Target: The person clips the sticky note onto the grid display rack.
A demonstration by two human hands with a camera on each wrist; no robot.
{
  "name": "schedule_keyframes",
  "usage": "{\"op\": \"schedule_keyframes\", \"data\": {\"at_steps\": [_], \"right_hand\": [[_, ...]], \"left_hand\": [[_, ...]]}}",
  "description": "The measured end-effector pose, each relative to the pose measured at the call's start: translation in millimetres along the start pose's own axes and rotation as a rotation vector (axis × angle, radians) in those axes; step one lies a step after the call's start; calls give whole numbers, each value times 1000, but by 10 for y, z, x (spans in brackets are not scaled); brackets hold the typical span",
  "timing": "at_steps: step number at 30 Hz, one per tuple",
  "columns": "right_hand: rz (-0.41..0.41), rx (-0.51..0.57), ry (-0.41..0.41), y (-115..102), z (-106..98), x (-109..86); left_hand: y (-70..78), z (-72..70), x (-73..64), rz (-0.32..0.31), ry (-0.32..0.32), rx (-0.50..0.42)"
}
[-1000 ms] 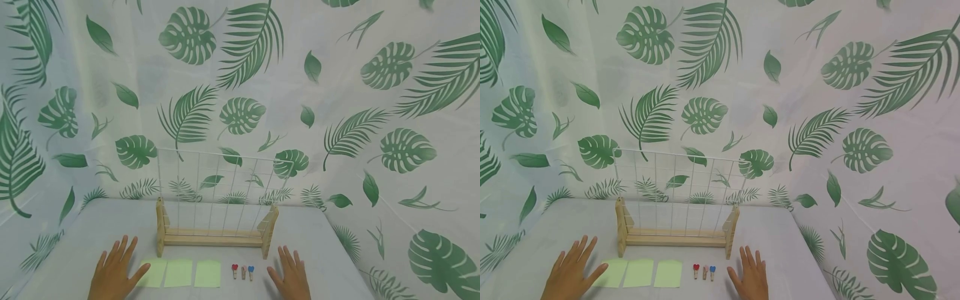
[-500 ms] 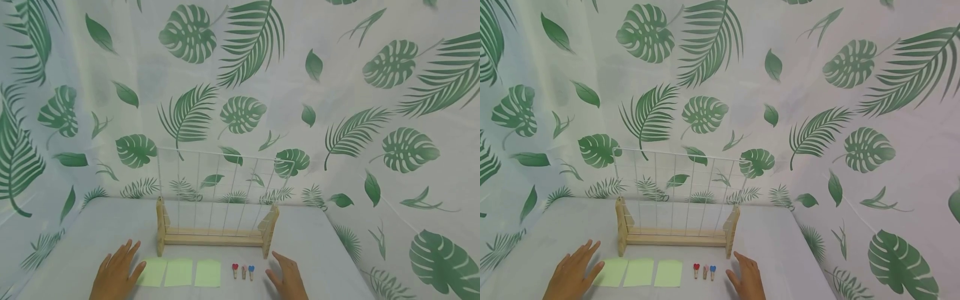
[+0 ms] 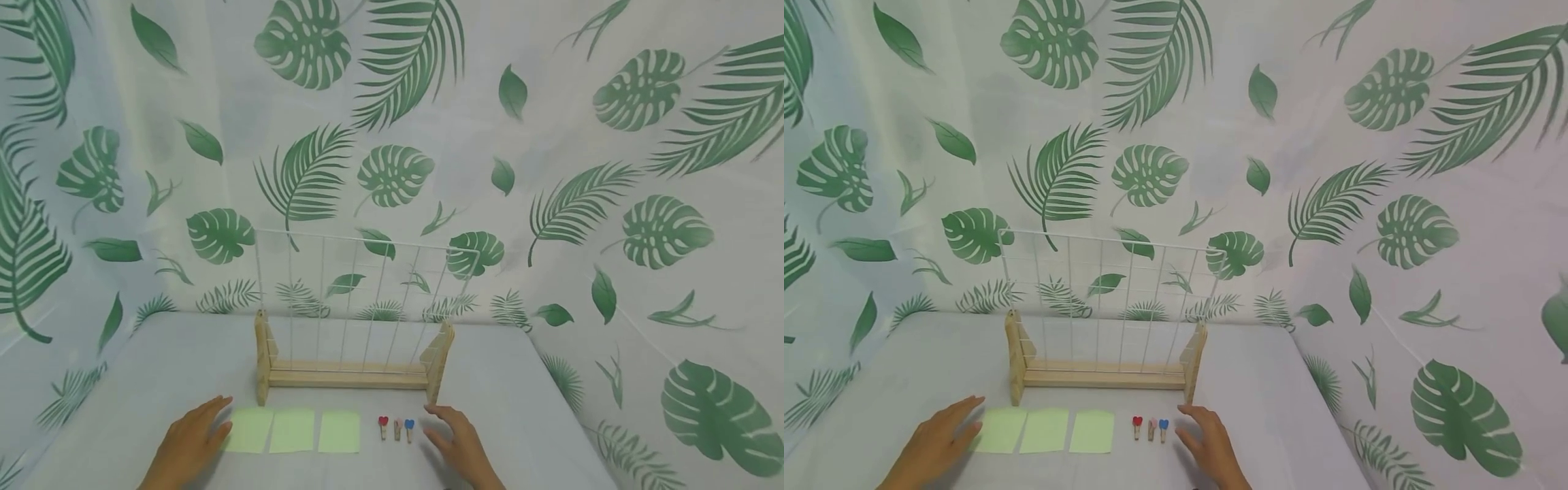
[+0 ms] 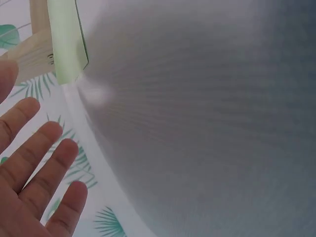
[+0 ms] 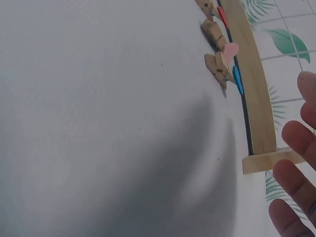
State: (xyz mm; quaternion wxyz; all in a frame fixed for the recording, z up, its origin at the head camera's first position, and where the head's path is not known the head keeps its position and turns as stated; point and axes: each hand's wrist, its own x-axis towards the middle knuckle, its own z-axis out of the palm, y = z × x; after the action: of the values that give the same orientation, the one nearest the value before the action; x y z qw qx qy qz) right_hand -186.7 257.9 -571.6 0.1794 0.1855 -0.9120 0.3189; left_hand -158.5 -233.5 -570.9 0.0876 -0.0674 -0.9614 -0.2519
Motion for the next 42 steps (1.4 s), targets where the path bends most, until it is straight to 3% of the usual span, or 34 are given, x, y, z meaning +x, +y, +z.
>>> {"op": "schedule_keyframes", "data": {"at_steps": [7, 13, 23, 42], "right_hand": [[105, 114, -144, -68, -10, 139], [125, 171, -230, -112, 25, 206], [79, 232, -257, -114, 102, 316], [136, 281, -421, -123, 293, 535]], "left_hand": [[-28, -10, 43, -61, -99, -89], [-19, -18, 72, -65, -118, -155], [1, -15, 140, -140, -126, -184], [-58, 91, 257, -300, -181, -219]]}}
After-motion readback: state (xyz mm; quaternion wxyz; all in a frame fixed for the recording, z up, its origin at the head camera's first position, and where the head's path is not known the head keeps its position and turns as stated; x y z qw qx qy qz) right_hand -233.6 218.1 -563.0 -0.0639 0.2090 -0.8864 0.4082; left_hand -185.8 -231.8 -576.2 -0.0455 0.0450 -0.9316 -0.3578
